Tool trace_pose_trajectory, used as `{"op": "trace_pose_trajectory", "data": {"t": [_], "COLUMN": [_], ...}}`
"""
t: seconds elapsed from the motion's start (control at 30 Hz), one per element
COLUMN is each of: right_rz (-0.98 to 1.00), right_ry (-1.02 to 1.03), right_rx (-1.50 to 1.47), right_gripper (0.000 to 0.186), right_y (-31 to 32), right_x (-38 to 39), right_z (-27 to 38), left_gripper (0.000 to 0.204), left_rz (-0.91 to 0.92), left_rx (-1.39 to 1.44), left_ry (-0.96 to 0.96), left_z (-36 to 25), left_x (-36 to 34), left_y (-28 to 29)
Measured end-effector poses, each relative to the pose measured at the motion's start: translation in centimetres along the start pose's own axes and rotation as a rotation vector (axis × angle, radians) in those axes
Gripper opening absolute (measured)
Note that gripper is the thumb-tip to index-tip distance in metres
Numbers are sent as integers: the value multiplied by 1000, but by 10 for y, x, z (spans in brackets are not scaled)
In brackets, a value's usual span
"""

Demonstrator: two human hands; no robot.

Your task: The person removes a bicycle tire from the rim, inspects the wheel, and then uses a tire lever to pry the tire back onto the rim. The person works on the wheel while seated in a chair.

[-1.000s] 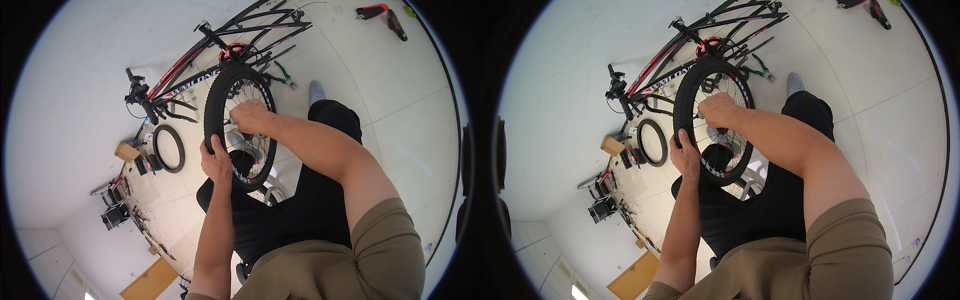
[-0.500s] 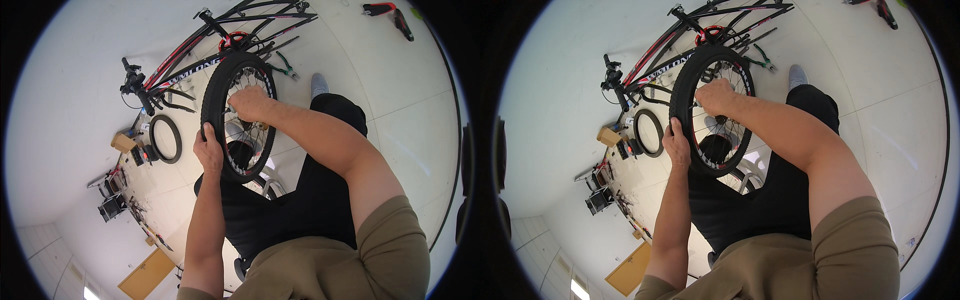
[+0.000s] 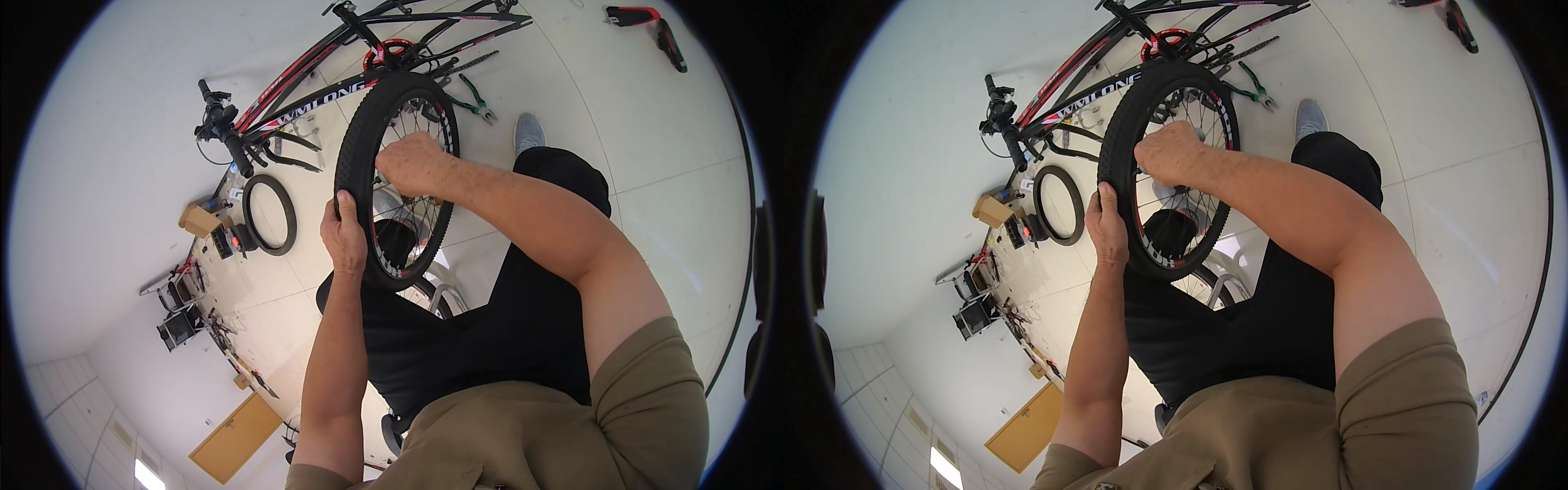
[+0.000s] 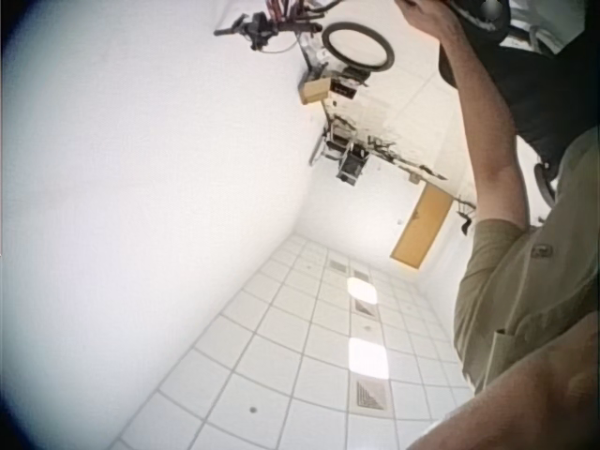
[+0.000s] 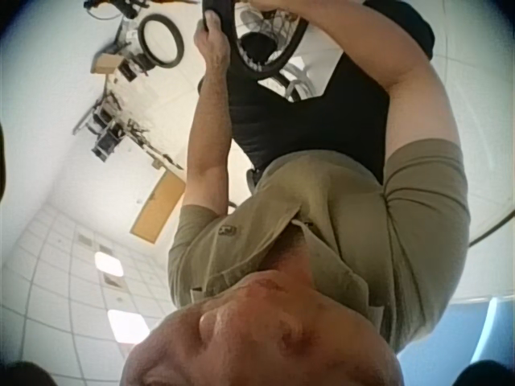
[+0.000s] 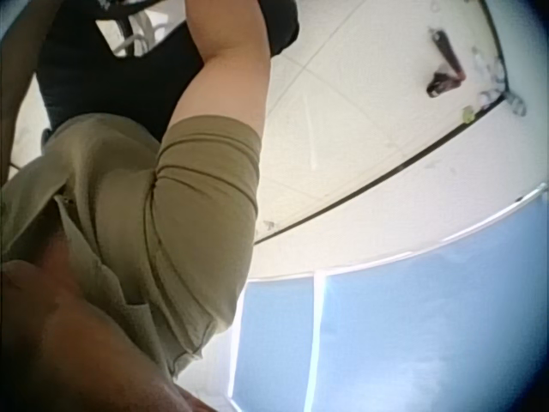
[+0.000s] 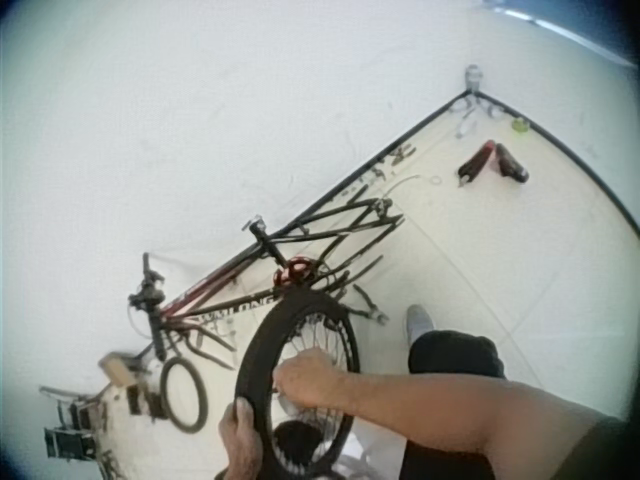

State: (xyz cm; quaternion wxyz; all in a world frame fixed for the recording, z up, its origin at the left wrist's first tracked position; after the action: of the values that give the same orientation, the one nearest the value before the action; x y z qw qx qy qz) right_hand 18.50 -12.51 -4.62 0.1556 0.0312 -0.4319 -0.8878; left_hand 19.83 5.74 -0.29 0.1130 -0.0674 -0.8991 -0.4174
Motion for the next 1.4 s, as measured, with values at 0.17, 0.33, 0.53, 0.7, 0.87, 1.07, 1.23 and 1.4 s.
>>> {"op": "trace_pose_trajectory", "data": {"t": [0.17, 0.33, 0.53, 0.7, 0.87, 1.07, 1.23, 1.4], "right_rz": [14, -28, 71, 63, 107, 196, 228, 195], "right_ry": [9, 25, -48, -62, -75, -47, -54, 7], "right_rx": [4, -51, -128, -172, -235, -124, -116, -79], "right_gripper": [18, 18, 22, 23, 26, 29, 23, 21], "right_y": [-2, -10, 4, -7, -11, 4, -3, -8], "right_x": [1, 2, 5, 7, 2, 7, 5, 8], "right_z": [3, 3, -4, -3, -6, -10, -7, 3], "left_gripper": [56, 58, 67, 65, 57, 61, 60, 57], "left_rz": [24, 7, -37, -88, -113, -55, -51, -41], "left_rx": [52, -38, -26, -14, -64, -77, -31, 2], "left_ry": [42, 49, 96, 1, -96, -20, 12, 16], "left_z": [-5, -8, -2, -13, -17, -28, -20, -7], "left_x": [4, 5, -17, -1, 4, 2, 2, 5], "left_y": [-2, 0, 0, -5, -7, -9, -10, -7]}}
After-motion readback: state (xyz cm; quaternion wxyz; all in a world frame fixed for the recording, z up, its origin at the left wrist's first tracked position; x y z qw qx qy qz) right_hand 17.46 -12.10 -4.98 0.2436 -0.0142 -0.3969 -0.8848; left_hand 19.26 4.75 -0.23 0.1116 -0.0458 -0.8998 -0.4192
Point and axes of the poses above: each hand's wrist, its own x-axis away from the middle knuckle, its own y-axis out of the back of the hand, z = x × y, the point moved 4 cm from there along -x, towards the middle knuckle, and after that the axes turned 8 degrees about y, right-handed, at the moved point
